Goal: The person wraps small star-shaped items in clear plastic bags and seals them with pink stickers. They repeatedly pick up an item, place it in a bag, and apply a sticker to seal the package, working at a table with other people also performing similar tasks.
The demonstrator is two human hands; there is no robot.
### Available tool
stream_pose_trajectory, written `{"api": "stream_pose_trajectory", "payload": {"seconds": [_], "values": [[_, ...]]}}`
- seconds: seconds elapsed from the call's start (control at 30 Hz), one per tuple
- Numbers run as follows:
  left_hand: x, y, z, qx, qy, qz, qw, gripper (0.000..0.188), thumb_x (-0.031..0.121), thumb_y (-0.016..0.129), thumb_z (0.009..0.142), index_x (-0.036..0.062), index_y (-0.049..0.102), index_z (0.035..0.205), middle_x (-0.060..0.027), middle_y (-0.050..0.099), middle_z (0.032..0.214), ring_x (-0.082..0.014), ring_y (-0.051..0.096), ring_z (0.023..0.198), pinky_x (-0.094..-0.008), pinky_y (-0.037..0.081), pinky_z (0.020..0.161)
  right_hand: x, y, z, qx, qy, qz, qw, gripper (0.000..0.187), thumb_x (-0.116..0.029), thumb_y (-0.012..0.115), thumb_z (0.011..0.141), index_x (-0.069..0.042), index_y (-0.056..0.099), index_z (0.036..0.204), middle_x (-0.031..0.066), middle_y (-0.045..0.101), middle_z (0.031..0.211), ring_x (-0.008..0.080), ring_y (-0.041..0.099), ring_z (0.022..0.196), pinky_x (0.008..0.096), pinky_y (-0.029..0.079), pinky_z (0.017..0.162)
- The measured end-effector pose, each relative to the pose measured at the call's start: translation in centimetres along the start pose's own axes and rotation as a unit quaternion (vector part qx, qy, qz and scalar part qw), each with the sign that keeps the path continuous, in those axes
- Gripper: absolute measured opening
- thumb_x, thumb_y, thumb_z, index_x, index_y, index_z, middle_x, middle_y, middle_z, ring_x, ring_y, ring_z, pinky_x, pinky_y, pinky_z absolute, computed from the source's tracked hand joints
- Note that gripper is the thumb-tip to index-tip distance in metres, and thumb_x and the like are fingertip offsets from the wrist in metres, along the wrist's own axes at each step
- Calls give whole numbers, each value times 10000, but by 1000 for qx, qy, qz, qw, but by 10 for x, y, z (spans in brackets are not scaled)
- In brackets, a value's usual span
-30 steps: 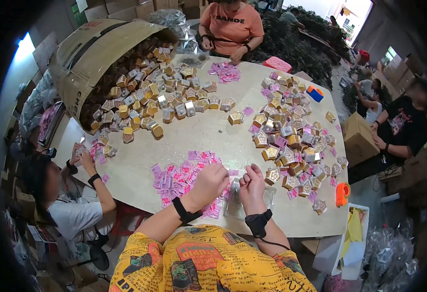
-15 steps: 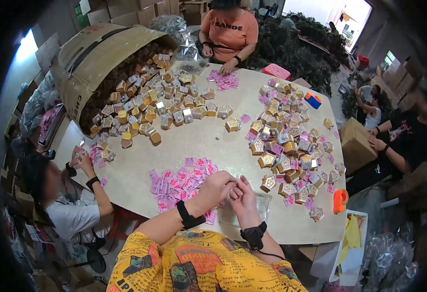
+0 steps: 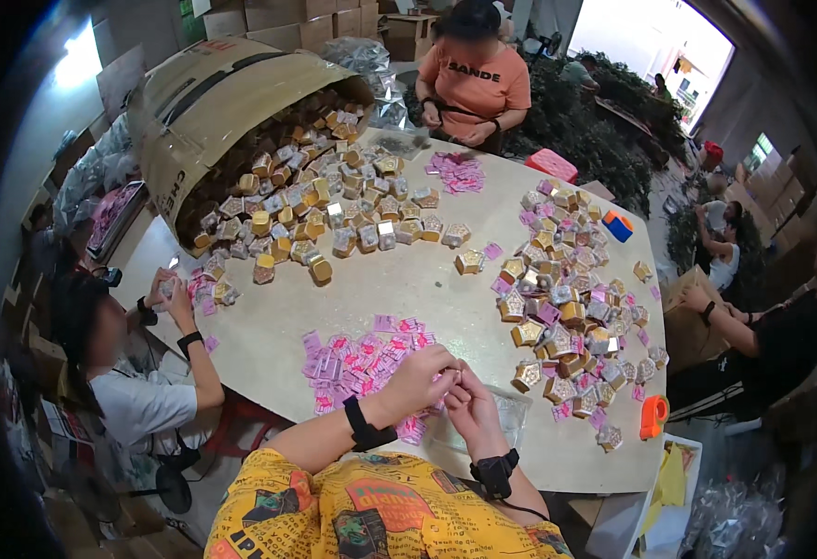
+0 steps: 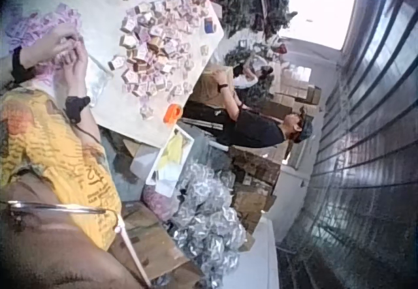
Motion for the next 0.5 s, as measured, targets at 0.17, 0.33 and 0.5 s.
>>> {"api": "stream_pose_trajectory", "payload": {"seconds": [0.17, 0.33, 0.5], "values": [[-8, -14, -10, 12, 18, -22, 1000, 107, 8, 608, 743, 19, 605, 850, -119, 573, 821, -292, 575, 775, -360, 466, 681, 10, 6, 6, 20, 12, -15, 1000, 208, -90, 510, 907, -54, 509, 1112, -7, 514, 789, 41, 357, 533, 186, 307, 470], [-19, -28, -14, 18, 2, -29, 999, 155, -8, 620, 734, 12, 609, 888, -127, 584, 882, -293, 579, 845, -356, 465, 729, 14, 15, 11, -21, -31, -90, 995, 164, -95, 541, 889, -32, 555, 1040, -8, 552, 798, 46, 408, 549, 186, 349, 486], [-15, -33, -15, -3, 6, 16, 1000, 137, 13, 609, 741, 6, 607, 878, -136, 567, 883, -307, 561, 857, -366, 460, 730, 11, 25, 3, 88, -159, -295, 938, 96, -42, 612, 841, -11, 635, 929, 19, 612, 768, 66, 539, 596, 182, 436, 516]]}}
Point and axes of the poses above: each hand's wrist, its own z-axis towards the middle knuckle, its own y-axis out of the palm, x = y × z, the point moved 3 cm from there along z, towards the middle knuckle
